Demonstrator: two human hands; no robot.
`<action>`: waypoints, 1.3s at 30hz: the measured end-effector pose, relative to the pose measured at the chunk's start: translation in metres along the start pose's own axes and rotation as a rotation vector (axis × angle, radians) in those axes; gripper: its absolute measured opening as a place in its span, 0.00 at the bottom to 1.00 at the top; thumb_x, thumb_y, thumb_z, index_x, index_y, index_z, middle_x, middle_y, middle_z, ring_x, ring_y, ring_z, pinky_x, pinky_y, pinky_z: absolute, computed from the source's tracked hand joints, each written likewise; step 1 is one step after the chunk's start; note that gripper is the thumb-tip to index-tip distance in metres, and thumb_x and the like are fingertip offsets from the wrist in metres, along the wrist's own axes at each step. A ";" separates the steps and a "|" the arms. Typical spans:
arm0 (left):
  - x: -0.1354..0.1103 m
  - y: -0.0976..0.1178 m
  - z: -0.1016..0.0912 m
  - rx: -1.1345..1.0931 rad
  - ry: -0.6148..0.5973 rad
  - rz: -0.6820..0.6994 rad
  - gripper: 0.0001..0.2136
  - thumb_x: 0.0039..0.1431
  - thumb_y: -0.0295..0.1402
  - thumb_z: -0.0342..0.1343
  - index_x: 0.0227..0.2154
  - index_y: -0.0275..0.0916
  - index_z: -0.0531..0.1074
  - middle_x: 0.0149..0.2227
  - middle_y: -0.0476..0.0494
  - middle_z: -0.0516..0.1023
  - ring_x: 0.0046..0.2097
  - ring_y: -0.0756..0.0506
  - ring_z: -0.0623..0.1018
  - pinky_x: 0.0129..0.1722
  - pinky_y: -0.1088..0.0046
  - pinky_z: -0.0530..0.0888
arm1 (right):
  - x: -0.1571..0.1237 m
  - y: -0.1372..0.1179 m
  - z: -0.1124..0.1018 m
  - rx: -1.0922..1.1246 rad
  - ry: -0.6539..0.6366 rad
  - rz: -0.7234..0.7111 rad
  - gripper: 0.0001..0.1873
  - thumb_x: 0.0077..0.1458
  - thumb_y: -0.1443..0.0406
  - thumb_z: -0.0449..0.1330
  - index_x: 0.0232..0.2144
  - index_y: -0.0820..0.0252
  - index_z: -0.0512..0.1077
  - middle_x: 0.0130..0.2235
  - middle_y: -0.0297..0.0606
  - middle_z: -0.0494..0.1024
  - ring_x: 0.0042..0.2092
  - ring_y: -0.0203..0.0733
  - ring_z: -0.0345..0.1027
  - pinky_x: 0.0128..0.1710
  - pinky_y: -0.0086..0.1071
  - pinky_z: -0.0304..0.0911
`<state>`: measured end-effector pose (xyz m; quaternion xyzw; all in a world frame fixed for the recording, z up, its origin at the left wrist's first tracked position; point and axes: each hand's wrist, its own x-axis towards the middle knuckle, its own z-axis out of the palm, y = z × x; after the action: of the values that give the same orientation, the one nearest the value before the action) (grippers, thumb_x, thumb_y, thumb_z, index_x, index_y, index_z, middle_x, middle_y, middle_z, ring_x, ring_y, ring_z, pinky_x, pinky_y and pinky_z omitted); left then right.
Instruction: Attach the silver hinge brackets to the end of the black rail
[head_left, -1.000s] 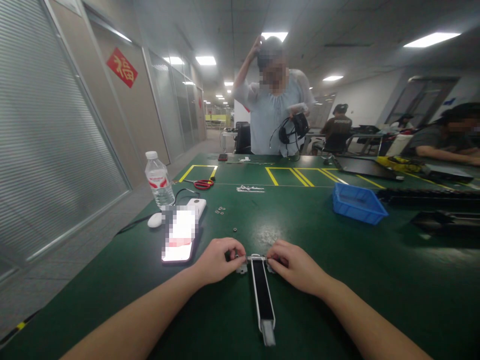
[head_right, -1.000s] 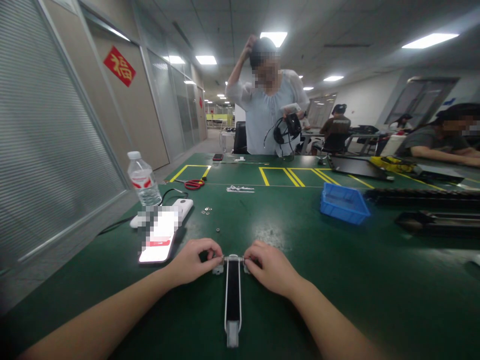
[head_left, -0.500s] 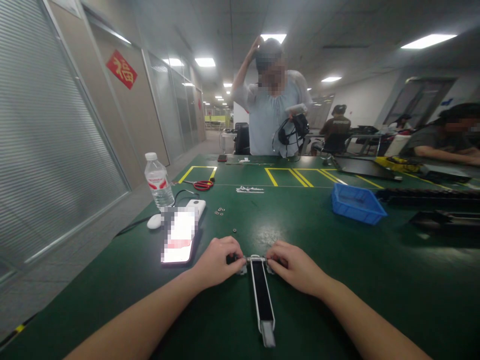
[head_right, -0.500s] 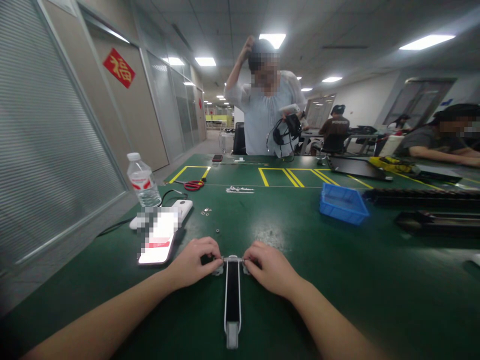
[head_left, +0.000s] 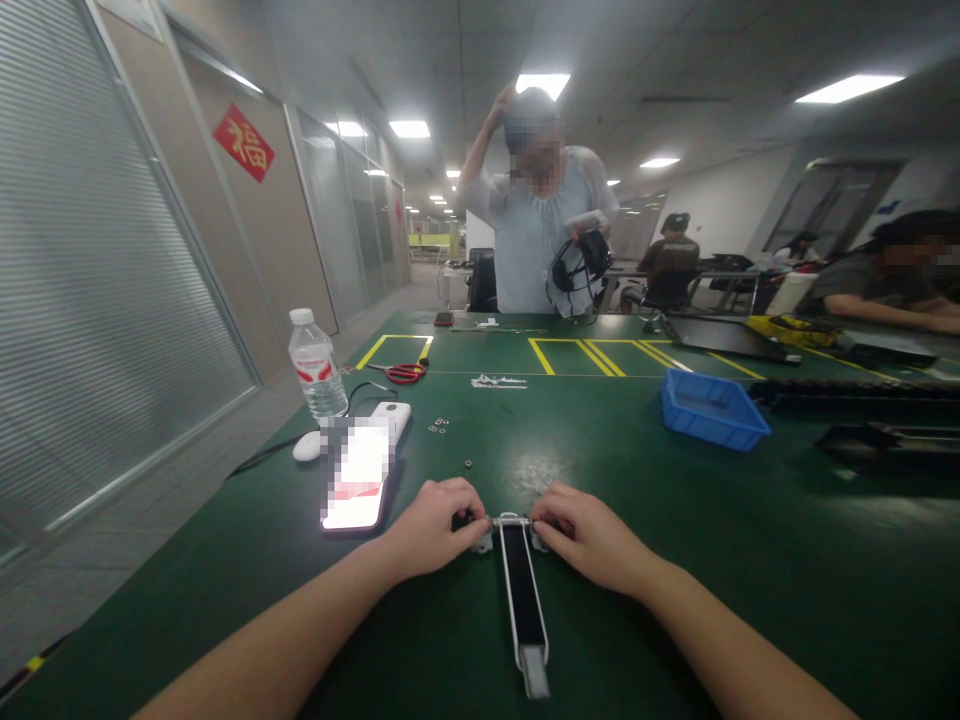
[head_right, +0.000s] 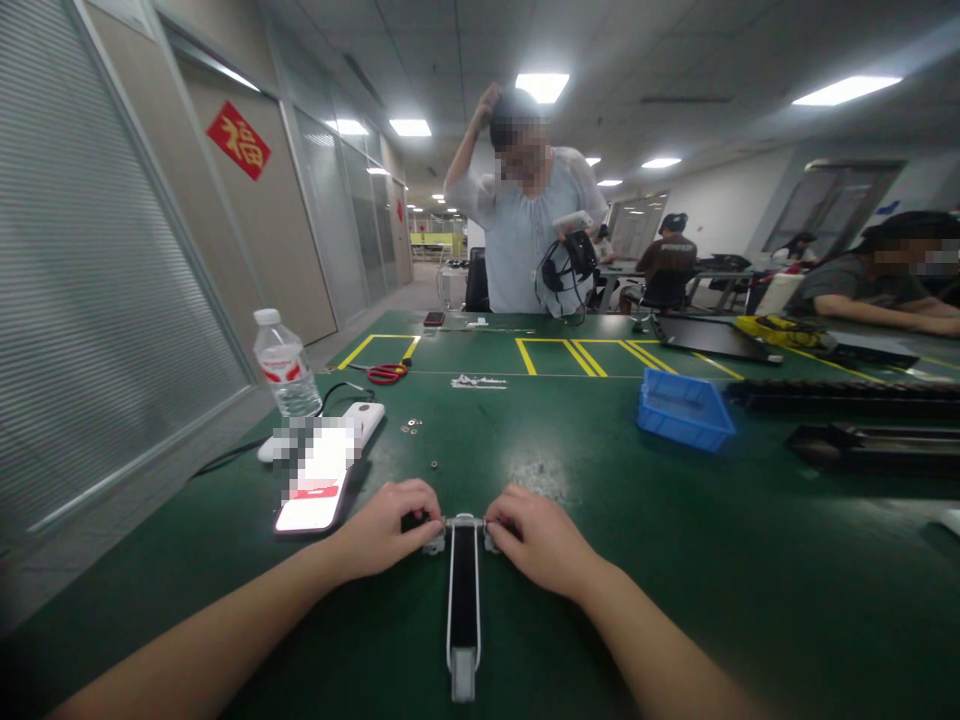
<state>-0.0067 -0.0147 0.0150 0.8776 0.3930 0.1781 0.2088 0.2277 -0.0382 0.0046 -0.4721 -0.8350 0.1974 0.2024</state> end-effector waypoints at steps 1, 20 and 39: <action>0.000 0.000 0.000 0.017 -0.003 0.003 0.04 0.58 0.30 0.55 0.30 0.37 0.74 0.35 0.47 0.75 0.38 0.47 0.73 0.39 0.72 0.66 | 0.000 0.000 0.000 -0.001 0.001 -0.001 0.06 0.56 0.70 0.55 0.31 0.59 0.72 0.32 0.35 0.69 0.32 0.36 0.63 0.31 0.28 0.56; -0.002 -0.002 0.000 0.049 0.018 0.048 0.02 0.57 0.30 0.57 0.31 0.39 0.74 0.37 0.48 0.76 0.43 0.46 0.74 0.43 0.67 0.62 | 0.001 0.003 0.001 0.005 0.010 -0.004 0.06 0.56 0.69 0.55 0.31 0.58 0.72 0.32 0.34 0.69 0.33 0.36 0.63 0.32 0.28 0.57; 0.000 -0.001 0.002 -0.087 0.025 -0.066 0.02 0.52 0.28 0.59 0.30 0.37 0.75 0.30 0.49 0.75 0.31 0.50 0.72 0.33 0.76 0.68 | 0.001 0.000 -0.001 -0.007 0.001 0.005 0.06 0.56 0.70 0.55 0.31 0.59 0.72 0.32 0.34 0.69 0.33 0.36 0.63 0.32 0.28 0.57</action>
<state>-0.0064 -0.0143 0.0130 0.8520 0.4163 0.1989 0.2475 0.2279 -0.0376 0.0055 -0.4753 -0.8343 0.1945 0.2007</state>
